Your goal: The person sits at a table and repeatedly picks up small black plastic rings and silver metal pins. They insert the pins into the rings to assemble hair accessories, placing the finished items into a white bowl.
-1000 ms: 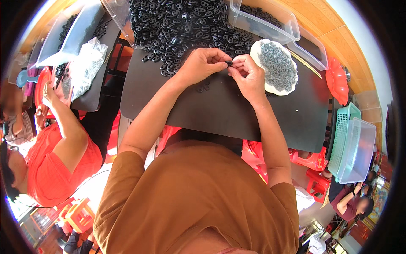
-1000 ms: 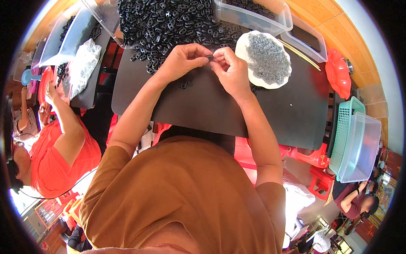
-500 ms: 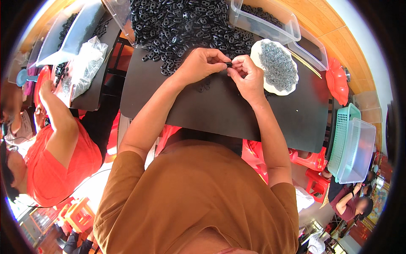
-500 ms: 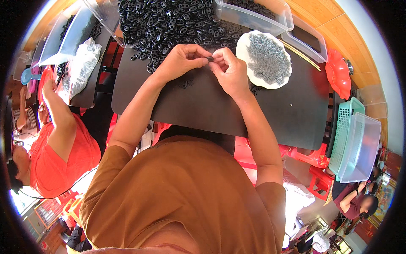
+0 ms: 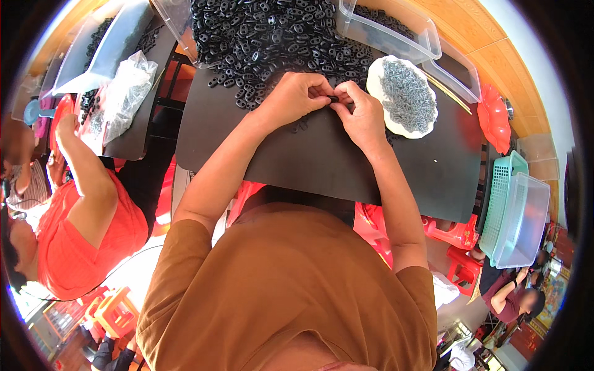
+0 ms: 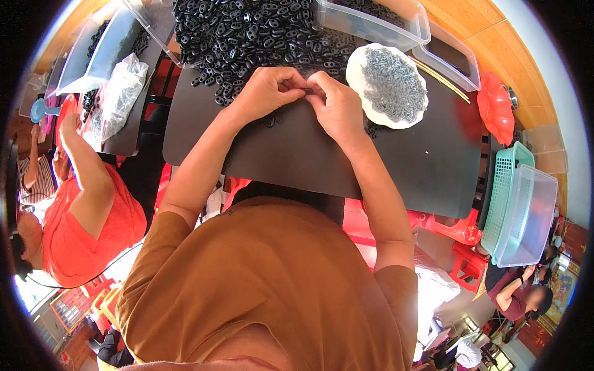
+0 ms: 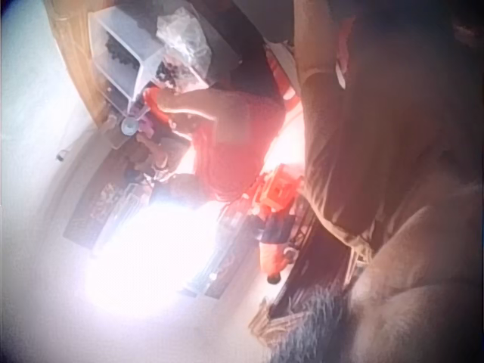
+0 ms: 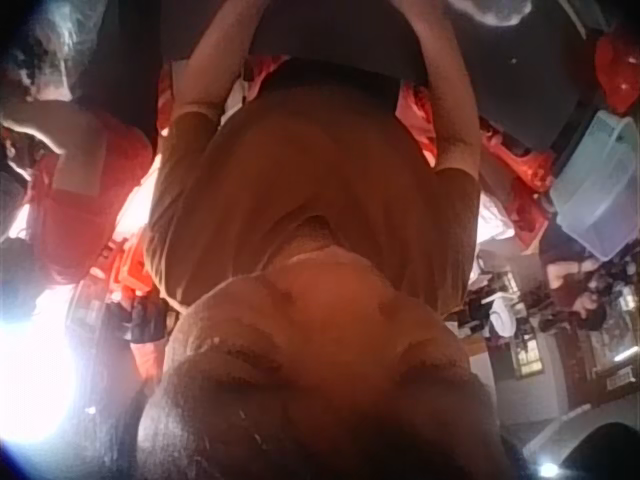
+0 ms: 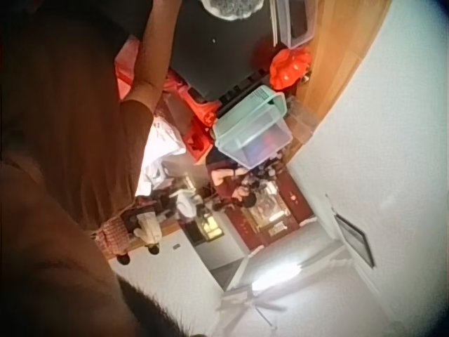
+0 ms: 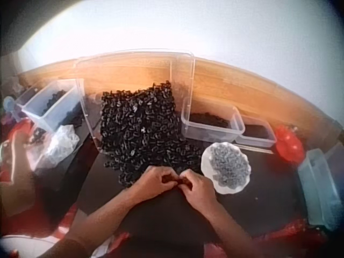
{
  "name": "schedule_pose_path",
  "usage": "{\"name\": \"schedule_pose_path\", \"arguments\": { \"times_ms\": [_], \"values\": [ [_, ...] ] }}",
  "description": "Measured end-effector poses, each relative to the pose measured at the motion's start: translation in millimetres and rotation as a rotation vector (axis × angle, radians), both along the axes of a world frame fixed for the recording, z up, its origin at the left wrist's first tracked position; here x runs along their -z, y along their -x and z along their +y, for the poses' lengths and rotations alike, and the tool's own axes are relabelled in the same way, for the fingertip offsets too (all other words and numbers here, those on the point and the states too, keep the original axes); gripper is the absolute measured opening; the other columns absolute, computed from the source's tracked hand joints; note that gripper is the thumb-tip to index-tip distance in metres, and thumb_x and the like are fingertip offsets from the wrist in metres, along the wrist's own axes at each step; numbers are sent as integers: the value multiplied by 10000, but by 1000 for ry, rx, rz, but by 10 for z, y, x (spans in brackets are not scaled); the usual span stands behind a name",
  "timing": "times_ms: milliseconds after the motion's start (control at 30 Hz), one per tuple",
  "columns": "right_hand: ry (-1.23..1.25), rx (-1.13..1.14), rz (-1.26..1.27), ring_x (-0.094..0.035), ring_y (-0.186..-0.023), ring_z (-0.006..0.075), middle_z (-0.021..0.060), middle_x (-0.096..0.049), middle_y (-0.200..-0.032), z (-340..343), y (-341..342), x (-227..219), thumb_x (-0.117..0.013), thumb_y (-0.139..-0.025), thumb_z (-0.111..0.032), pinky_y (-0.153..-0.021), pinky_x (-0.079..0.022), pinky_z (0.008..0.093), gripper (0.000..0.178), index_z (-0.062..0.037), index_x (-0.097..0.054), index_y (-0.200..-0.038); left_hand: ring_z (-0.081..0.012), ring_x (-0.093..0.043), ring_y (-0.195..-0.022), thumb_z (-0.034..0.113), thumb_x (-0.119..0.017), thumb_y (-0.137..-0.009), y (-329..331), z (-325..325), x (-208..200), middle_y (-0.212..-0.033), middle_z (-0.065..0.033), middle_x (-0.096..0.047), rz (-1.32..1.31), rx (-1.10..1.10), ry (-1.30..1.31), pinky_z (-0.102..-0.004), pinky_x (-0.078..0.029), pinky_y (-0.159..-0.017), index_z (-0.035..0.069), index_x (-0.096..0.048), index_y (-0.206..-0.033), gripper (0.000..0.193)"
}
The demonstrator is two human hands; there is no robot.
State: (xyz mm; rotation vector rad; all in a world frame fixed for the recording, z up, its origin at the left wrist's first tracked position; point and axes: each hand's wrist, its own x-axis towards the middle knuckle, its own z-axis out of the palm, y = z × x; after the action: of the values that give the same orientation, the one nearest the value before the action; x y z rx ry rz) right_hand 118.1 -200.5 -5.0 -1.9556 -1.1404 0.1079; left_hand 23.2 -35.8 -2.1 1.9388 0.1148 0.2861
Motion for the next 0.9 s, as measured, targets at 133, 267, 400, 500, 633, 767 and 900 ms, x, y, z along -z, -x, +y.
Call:
{"name": "schedule_pose_path", "arguments": {
  "times_ms": [133,267,400,500,633,767,900],
  "values": [
    [43,46,-124,-660,-710,243,80,-665,-832,-3,19,-30,-752,-735,-4,-651,-528,357,279,-81,-598,-956,-127,-679,-746,19,-698,-822,-1,-15,22,-824,-70,-709,-31,15,-81,-273,-558,-712,10,-717,-924,104],
    [71,32,-67,-642,-687,236,80,-662,-800,-9,-13,-20,-751,-734,-10,-640,-519,358,247,-65,-603,-923,-162,-675,-727,11,-699,-801,-25,-41,68,-812,-87,-691,-103,16,-163,-292,-551,-678,5,-708,-893,92],
    [138,3,37,-643,-688,241,93,-673,-819,-39,-46,-86,-750,-737,-14,-643,-517,351,205,-37,-622,-895,-180,-668,-708,7,-702,-786,-30,-61,75,-796,-94,-677,-134,28,-196,-303,-539,-648,4,-697,-871,85],
    [127,-31,38,-646,-689,245,109,-679,-828,-53,-51,-146,-749,-744,-19,-647,-516,353,176,-21,-651,-891,-187,-670,-710,6,-703,-783,-33,-72,94,-800,-96,-676,-151,24,-194,-304,-536,-641,3,-695,-869,86],
    [124,-19,64,-653,-709,266,121,-680,-830,-69,-37,-161,-745,-759,-31,-658,-518,363,154,-12,-670,-892,-198,-670,-705,4,-703,-781,-26,-81,75,-800,-99,-672,-178,34,-225,-310,-535,-638,2,-697,-871,90],
    [113,-32,-6,-653,-750,309,125,-675,-835,-77,-58,-111,-739,-773,-50,-674,-513,391,136,-11,-666,-880,-197,-671,-705,2,-705,-786,-25,-77,78,-800,-101,-674,-174,24,-236,-310,-534,-637,-2,-703,-871,85],
    [126,-33,-79,-645,-780,338,130,-662,-827,-65,-50,-80,-731,-778,-53,-686,-505,414,121,-12,-660,-868,-187,-678,-718,-4,-703,-801,-17,-57,86,-813,-102,-687,-163,14,-227,-299,-539,-648,-13,-713,-874,74]
  ]
}}
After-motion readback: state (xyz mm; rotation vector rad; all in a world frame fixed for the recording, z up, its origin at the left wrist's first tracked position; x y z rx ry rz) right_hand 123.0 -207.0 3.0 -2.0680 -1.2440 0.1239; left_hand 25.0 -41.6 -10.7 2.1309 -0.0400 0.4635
